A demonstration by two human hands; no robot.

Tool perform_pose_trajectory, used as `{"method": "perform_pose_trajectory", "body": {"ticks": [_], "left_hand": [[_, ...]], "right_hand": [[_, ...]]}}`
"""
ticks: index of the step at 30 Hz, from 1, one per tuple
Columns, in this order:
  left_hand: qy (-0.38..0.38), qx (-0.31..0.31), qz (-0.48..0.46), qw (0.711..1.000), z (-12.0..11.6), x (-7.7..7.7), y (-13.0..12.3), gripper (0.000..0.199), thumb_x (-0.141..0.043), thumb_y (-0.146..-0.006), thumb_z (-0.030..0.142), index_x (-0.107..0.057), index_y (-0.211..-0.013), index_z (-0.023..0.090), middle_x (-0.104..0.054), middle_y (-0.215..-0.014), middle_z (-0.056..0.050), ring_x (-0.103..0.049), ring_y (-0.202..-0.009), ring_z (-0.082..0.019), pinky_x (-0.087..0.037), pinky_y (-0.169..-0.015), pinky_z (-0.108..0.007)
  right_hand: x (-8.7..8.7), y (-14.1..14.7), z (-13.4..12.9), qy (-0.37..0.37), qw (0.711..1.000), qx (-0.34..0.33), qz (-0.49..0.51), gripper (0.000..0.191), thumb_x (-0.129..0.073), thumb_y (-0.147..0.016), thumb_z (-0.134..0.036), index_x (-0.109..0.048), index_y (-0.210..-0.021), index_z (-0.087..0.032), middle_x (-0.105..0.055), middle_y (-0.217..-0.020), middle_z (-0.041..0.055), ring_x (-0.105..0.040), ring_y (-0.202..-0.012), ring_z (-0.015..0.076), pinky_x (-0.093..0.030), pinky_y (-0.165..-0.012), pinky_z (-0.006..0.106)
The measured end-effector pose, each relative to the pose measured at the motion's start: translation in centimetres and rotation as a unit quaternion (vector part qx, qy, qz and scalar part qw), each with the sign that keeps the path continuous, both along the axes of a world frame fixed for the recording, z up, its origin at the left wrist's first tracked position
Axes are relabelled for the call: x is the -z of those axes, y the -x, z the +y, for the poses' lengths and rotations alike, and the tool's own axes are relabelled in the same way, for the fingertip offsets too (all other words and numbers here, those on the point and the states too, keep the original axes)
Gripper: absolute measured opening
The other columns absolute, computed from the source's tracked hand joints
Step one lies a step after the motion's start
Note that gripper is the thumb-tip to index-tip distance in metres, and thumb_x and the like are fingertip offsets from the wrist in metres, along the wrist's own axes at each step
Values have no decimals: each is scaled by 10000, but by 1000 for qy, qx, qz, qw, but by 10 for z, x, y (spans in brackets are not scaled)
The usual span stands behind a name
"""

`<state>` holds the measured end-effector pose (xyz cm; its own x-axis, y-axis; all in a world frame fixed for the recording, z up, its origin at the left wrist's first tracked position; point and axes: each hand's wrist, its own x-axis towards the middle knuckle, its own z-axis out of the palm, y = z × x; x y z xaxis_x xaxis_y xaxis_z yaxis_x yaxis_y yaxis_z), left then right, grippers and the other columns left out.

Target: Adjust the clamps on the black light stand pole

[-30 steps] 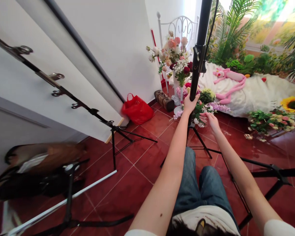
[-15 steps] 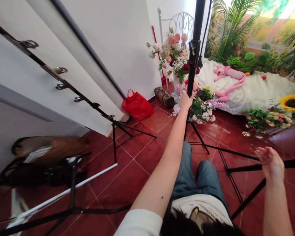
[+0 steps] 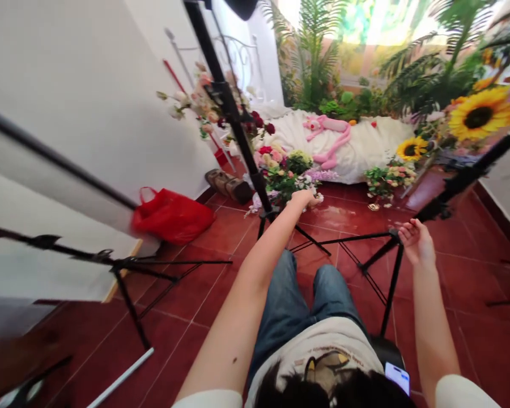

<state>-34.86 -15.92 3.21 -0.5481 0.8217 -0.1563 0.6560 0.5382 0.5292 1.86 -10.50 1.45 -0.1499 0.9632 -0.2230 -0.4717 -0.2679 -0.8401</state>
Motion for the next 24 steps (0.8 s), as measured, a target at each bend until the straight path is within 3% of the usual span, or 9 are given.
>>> {"method": "perform_pose_trajectory", "body": {"ticks": [2,3,6,9,14,19,24], "left_hand": [[48,94,16,994,30,-3,-39,491,-721,-688,645,-585,-516,206,-699,-656,-163,-726,-958,-354,-526,-929,-417],[37,133,16,990,45,-5,-59,493,-693,-723,647,-587,-527,207,-696,-652,-154,-728,-941,-339,-528,-920,-401],[-103,210,-40,972,90,-10,-124,499,-608,-799,671,-628,-625,203,-705,-674,-121,-724,-880,-292,-535,-885,-375],[-194,242,-114,944,128,-13,-194,486,-606,-812,678,-662,-805,194,-741,-809,-96,-714,-900,-256,-527,-911,-370],[-237,265,-179,918,166,-15,-287,464,-665,-842,551,-604,-1110,177,-710,-1168,-123,-663,-1097,-245,-472,-1012,-365],[-266,269,-284,881,178,-4,-321,368,-603,-913,377,-552,-1199,152,-687,-1181,-119,-656,-1059,-208,-475,-990,-335],[-302,191,-420,834,175,11,-330,258,-585,-916,295,-568,-1139,165,-684,-1053,-41,-629,-967,-129,-468,-954,-261]], "right_hand": [[-6,-17,4,11,999,15,46,64,-668,-781,-294,-665,-732,-253,-675,-619,-53,-644,-510,66,-568,-531,164],[-9,-26,6,11,997,14,73,67,-664,-791,-288,-658,-734,-252,-663,-611,-60,-630,-498,59,-557,-520,157],[-12,-55,13,11,985,-24,171,94,-626,-833,-251,-634,-740,-248,-624,-600,-71,-598,-494,40,-526,-500,129],[-8,-80,23,36,953,-81,289,117,-575,-869,-197,-611,-767,-240,-614,-618,-73,-595,-517,31,-520,-515,113],[1,-94,50,112,880,-196,418,74,-545,-901,-185,-597,-855,-210,-658,-679,-56,-631,-588,49,-543,-556,132],[0,-81,79,126,876,-240,400,160,-566,-944,-352,-602,-903,-202,-683,-729,-36,-641,-615,63,-561,-565,154],[2,-71,95,115,880,-231,399,232,-530,-984,-282,-538,-770,-194,-614,-572,-68,-582,-482,37,-503,-481,116]]}}
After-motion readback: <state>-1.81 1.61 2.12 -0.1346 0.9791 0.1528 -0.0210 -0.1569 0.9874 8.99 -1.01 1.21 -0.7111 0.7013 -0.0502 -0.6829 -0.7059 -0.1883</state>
